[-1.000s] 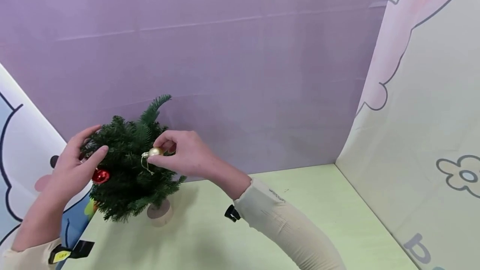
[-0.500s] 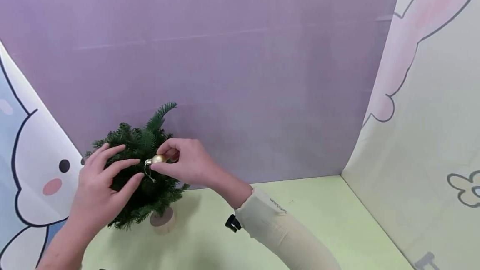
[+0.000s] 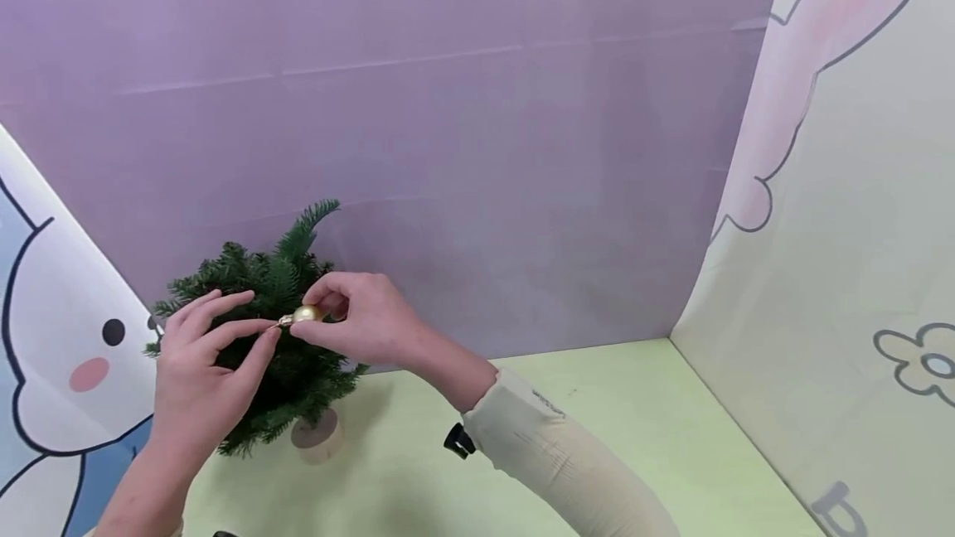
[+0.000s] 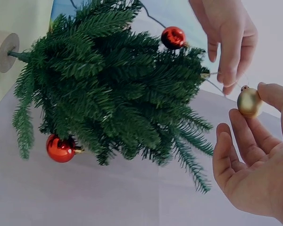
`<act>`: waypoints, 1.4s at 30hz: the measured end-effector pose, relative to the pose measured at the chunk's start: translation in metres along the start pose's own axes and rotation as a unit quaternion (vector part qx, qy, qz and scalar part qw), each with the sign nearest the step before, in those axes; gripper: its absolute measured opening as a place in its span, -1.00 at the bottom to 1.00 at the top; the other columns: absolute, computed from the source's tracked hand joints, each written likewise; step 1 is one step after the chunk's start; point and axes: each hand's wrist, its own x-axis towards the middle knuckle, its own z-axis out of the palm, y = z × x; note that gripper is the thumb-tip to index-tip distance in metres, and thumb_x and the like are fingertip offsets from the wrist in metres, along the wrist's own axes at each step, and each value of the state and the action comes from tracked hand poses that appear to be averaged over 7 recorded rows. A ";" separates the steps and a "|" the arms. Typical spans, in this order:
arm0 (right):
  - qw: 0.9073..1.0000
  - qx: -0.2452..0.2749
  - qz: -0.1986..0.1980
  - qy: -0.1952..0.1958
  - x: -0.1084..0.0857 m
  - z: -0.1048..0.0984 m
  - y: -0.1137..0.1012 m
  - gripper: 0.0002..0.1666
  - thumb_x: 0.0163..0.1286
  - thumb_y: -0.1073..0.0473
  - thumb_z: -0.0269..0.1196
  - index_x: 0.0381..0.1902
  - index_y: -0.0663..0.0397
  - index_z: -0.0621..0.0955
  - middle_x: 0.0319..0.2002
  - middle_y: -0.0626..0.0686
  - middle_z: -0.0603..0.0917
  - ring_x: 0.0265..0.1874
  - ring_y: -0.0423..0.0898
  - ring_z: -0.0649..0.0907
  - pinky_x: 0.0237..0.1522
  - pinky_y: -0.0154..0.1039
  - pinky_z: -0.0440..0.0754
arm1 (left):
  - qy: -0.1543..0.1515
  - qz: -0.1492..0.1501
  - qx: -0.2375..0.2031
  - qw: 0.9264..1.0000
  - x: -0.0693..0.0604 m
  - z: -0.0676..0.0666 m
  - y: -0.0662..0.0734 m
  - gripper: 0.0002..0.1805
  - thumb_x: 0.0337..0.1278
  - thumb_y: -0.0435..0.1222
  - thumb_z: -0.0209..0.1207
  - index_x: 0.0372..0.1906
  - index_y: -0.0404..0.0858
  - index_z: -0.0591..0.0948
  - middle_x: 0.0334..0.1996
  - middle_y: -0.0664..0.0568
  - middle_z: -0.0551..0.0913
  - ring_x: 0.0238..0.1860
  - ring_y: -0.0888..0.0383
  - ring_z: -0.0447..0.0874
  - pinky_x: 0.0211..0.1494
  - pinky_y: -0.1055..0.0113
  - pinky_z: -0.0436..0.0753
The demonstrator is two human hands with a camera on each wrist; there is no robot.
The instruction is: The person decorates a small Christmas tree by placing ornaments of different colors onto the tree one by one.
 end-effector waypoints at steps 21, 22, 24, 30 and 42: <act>0.995 -0.063 -0.045 -0.059 -0.014 0.033 0.024 -0.75 0.40 0.04 0.25 -0.01 -0.11 0.70 -0.15 -0.31 0.65 -0.19 -0.43 0.55 -0.22 -0.50 0.53 | -0.094 -0.027 -0.015 0.995 -0.011 -0.004 0.013 -0.85 -0.13 -0.42 0.46 -0.40 -0.16 0.74 0.04 -0.08 0.60 0.32 -0.24 0.24 0.26 -0.31 0.17; 0.996 -0.054 -0.041 -0.054 -0.013 0.034 0.025 -0.77 0.40 0.06 0.26 -0.03 -0.10 0.72 -0.18 -0.31 0.65 -0.21 -0.44 0.55 -0.24 -0.49 0.54 | -0.095 -0.028 -0.017 0.995 -0.011 -0.004 0.013 -0.85 -0.13 -0.42 0.46 -0.40 -0.16 0.74 0.04 -0.08 0.60 0.32 -0.23 0.24 0.26 -0.31 0.18; 0.998 -0.039 -0.035 -0.043 -0.013 0.035 0.027 -0.80 0.39 0.10 0.27 -0.08 -0.07 0.74 -0.21 -0.29 0.66 -0.26 -0.44 0.54 -0.29 -0.49 0.54 | -0.097 -0.030 -0.023 0.995 -0.011 -0.003 0.012 -0.86 -0.11 -0.41 0.46 -0.40 -0.15 0.75 0.04 -0.07 0.60 0.32 -0.22 0.24 0.25 -0.32 0.19; 0.999 -0.016 -0.034 -0.012 -0.012 0.038 0.031 -0.84 0.37 0.13 0.29 -0.15 -0.05 0.76 -0.28 -0.27 0.66 -0.35 -0.39 0.57 -0.37 -0.47 0.57 | -0.091 -0.031 -0.025 0.995 -0.011 0.000 0.010 -0.87 -0.10 -0.41 0.45 -0.40 -0.16 0.75 -0.01 -0.07 0.63 0.29 -0.22 0.29 0.25 -0.31 0.21; 0.996 -0.040 -0.056 0.050 -0.005 0.038 0.034 -0.82 0.42 0.08 0.24 -0.17 -0.07 0.75 -0.30 -0.24 0.66 -0.41 -0.38 0.56 -0.38 -0.47 0.54 | -0.023 -0.007 0.046 0.999 -0.019 0.014 0.012 -0.88 0.01 -0.33 0.38 -0.35 -0.32 0.75 -0.35 -0.08 0.71 -0.17 -0.08 0.60 -0.11 0.03 0.58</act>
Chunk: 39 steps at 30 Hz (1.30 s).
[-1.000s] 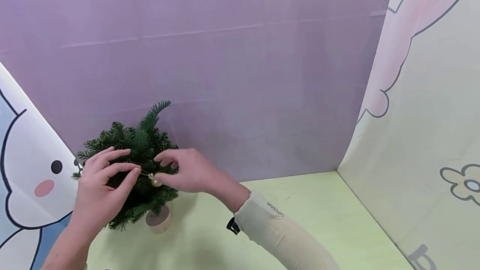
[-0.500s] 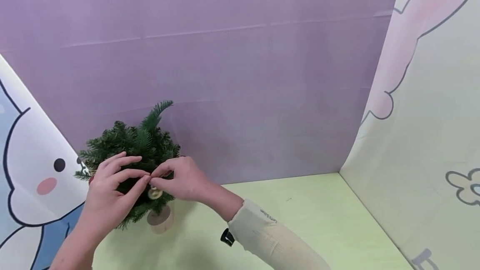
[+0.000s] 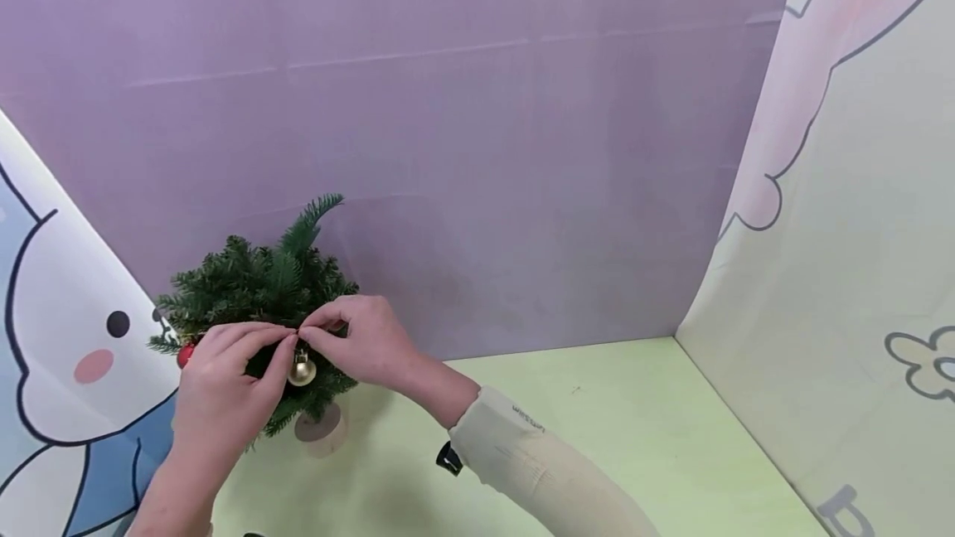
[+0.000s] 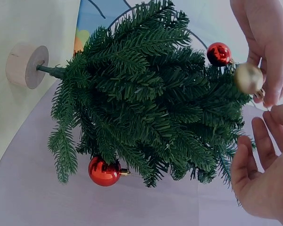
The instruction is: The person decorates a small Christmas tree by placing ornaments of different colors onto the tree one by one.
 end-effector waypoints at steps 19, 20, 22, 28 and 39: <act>0.997 -0.046 0.047 0.049 0.011 0.005 0.000 -0.81 0.44 0.06 0.21 -0.19 -0.08 0.75 -0.31 -0.25 0.65 -0.37 -0.40 0.58 -0.31 -0.50 0.53 | 0.052 -0.131 0.080 0.987 -0.004 0.025 0.014 -0.81 0.20 -0.25 0.26 -0.32 -0.29 0.76 -0.49 -0.05 0.68 -0.56 0.08 0.62 -0.60 0.11 0.55; 0.996 -0.042 0.059 0.044 0.012 0.005 0.000 -0.80 0.44 0.05 0.21 -0.18 -0.09 0.75 -0.32 -0.27 0.64 -0.39 -0.40 0.57 -0.33 -0.49 0.53 | 0.055 -0.134 0.082 0.986 -0.004 0.026 0.013 -0.81 0.20 -0.25 0.26 -0.33 -0.30 0.76 -0.49 -0.06 0.69 -0.57 0.08 0.62 -0.61 0.11 0.54; 0.996 -0.032 0.082 0.033 0.015 0.006 0.000 -0.80 0.45 0.03 0.20 -0.17 -0.11 0.74 -0.35 -0.29 0.64 -0.41 -0.40 0.57 -0.34 -0.47 0.54 | 0.059 -0.141 0.085 0.985 -0.004 0.027 0.012 -0.80 0.21 -0.24 0.25 -0.33 -0.30 0.76 -0.50 -0.06 0.68 -0.58 0.07 0.61 -0.63 0.11 0.53; 0.993 -0.007 0.119 0.014 0.020 0.007 0.003 -0.80 0.45 0.02 0.20 -0.18 -0.15 0.75 -0.42 -0.31 0.63 -0.48 -0.35 0.58 -0.38 -0.40 0.56 | 0.058 -0.159 0.094 0.981 -0.002 0.032 0.006 -0.77 0.23 -0.22 0.21 -0.35 -0.30 0.75 -0.50 -0.07 0.67 -0.63 0.04 0.57 -0.69 0.12 0.48; 0.990 0.015 0.139 0.024 0.028 0.009 0.002 -0.81 0.44 0.02 0.21 -0.18 -0.13 0.74 -0.39 -0.30 0.63 -0.45 -0.34 0.58 -0.38 -0.37 0.56 | 0.095 -0.146 0.095 0.980 -0.001 0.036 0.000 -0.70 0.27 -0.17 0.17 -0.34 -0.33 0.75 -0.48 -0.12 0.68 -0.63 -0.01 0.57 -0.67 0.04 0.51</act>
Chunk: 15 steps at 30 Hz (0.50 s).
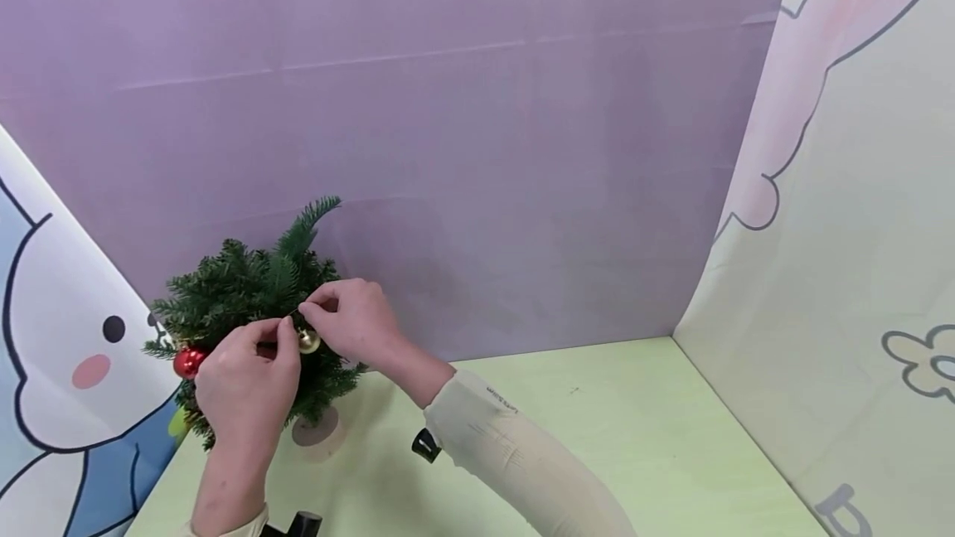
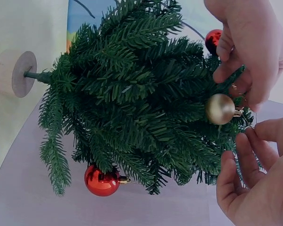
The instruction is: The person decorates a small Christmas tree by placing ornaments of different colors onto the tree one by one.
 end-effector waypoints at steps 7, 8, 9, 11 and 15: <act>0.998 0.012 0.040 -0.041 0.005 0.002 0.005 -0.78 0.47 0.02 0.16 -0.13 -0.14 0.73 -0.37 -0.25 0.63 -0.47 -0.24 0.56 -0.40 -0.33 0.54 | -0.006 -0.012 0.021 1.000 -0.002 0.000 0.002 -0.71 0.26 -0.18 0.19 -0.36 -0.34 0.73 -0.47 -0.15 0.67 -0.66 -0.04 0.54 -0.71 0.04 0.49; 0.998 0.017 0.048 -0.043 0.005 0.003 0.007 -0.78 0.47 0.02 0.16 -0.13 -0.14 0.73 -0.37 -0.24 0.63 -0.47 -0.23 0.56 -0.41 -0.33 0.53 | -0.010 -0.016 0.022 1.000 -0.003 0.000 0.002 -0.72 0.25 -0.19 0.20 -0.36 -0.34 0.73 -0.47 -0.15 0.66 -0.67 -0.04 0.54 -0.72 0.05 0.48; 0.997 0.019 0.054 -0.045 0.005 0.003 0.007 -0.79 0.47 0.03 0.17 -0.14 -0.14 0.73 -0.37 -0.24 0.63 -0.47 -0.23 0.56 -0.41 -0.33 0.53 | -0.014 -0.020 0.024 0.999 -0.003 0.000 0.002 -0.72 0.25 -0.19 0.20 -0.37 -0.33 0.73 -0.47 -0.14 0.66 -0.67 -0.03 0.53 -0.73 0.07 0.47; 0.997 0.022 0.061 -0.048 0.005 0.004 0.009 -0.80 0.47 0.04 0.18 -0.16 -0.13 0.73 -0.35 -0.24 0.63 -0.45 -0.24 0.56 -0.41 -0.33 0.54 | -0.018 -0.023 0.022 0.999 -0.003 0.000 0.002 -0.73 0.24 -0.20 0.19 -0.37 -0.33 0.73 -0.47 -0.14 0.66 -0.67 -0.03 0.53 -0.73 0.08 0.46; 0.997 0.023 0.053 -0.042 0.005 0.004 0.012 -0.80 0.46 0.05 0.18 -0.17 -0.12 0.74 -0.37 -0.24 0.63 -0.48 -0.23 0.57 -0.39 -0.34 0.55 | -0.020 -0.026 0.020 0.999 -0.004 0.003 0.002 -0.72 0.24 -0.19 0.20 -0.38 -0.33 0.73 -0.46 -0.13 0.67 -0.66 -0.03 0.54 -0.72 0.07 0.46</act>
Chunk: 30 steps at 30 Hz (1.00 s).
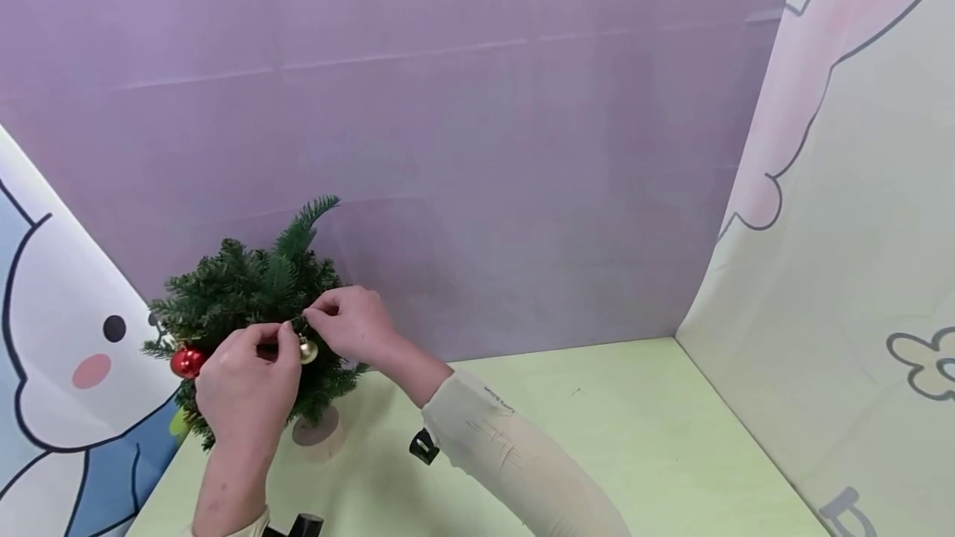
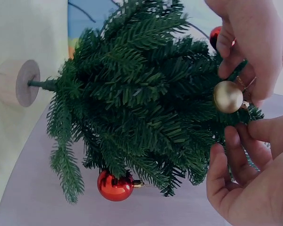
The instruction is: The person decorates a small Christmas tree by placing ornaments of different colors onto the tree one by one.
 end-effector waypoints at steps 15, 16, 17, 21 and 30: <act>0.999 -0.029 -0.034 -0.015 -0.015 0.000 0.014 -0.81 0.46 0.05 0.18 -0.19 -0.12 0.73 -0.38 -0.27 0.62 -0.45 -0.33 0.58 -0.37 -0.38 0.56 | -0.031 0.029 -0.032 0.999 -0.011 -0.001 -0.001 -0.83 0.14 -0.28 0.28 -0.35 -0.34 0.74 -0.34 -0.19 0.68 -0.30 -0.17 0.56 -0.36 -0.06 0.57; 0.999 -0.028 -0.031 -0.017 -0.017 0.000 0.015 -0.82 0.45 0.05 0.19 -0.18 -0.13 0.72 -0.38 -0.27 0.62 -0.44 -0.33 0.58 -0.38 -0.38 0.56 | -0.031 0.034 -0.035 0.998 -0.013 -0.001 -0.002 -0.84 0.13 -0.29 0.28 -0.35 -0.35 0.74 -0.34 -0.19 0.68 -0.28 -0.19 0.54 -0.33 -0.06 0.57; 0.999 -0.027 -0.028 -0.020 -0.019 0.001 0.016 -0.82 0.45 0.04 0.19 -0.18 -0.13 0.72 -0.38 -0.28 0.62 -0.44 -0.33 0.58 -0.38 -0.38 0.56 | -0.030 0.040 -0.037 0.998 -0.015 0.000 -0.003 -0.84 0.12 -0.30 0.29 -0.34 -0.35 0.74 -0.33 -0.20 0.68 -0.26 -0.20 0.53 -0.31 -0.07 0.56; 0.999 -0.012 -0.029 -0.033 -0.028 0.000 0.021 -0.83 0.44 0.06 0.20 -0.17 -0.09 0.71 -0.35 -0.27 0.62 -0.40 -0.32 0.59 -0.36 -0.38 0.57 | -0.017 0.063 -0.050 0.997 -0.023 -0.001 -0.008 -0.82 0.11 -0.29 0.28 -0.29 -0.36 0.73 -0.30 -0.21 0.67 -0.24 -0.22 0.52 -0.22 -0.08 0.55; 0.996 -0.036 -0.073 -0.027 -0.061 -0.019 0.036 -0.85 0.45 0.09 0.19 -0.19 -0.09 0.70 -0.27 -0.27 0.64 -0.27 -0.35 0.59 -0.21 -0.38 0.58 | 0.036 0.101 -0.096 0.990 -0.046 -0.006 -0.014 -0.87 0.04 -0.36 0.25 -0.34 -0.35 0.73 -0.35 -0.18 0.68 -0.29 -0.20 0.55 -0.17 -0.03 0.49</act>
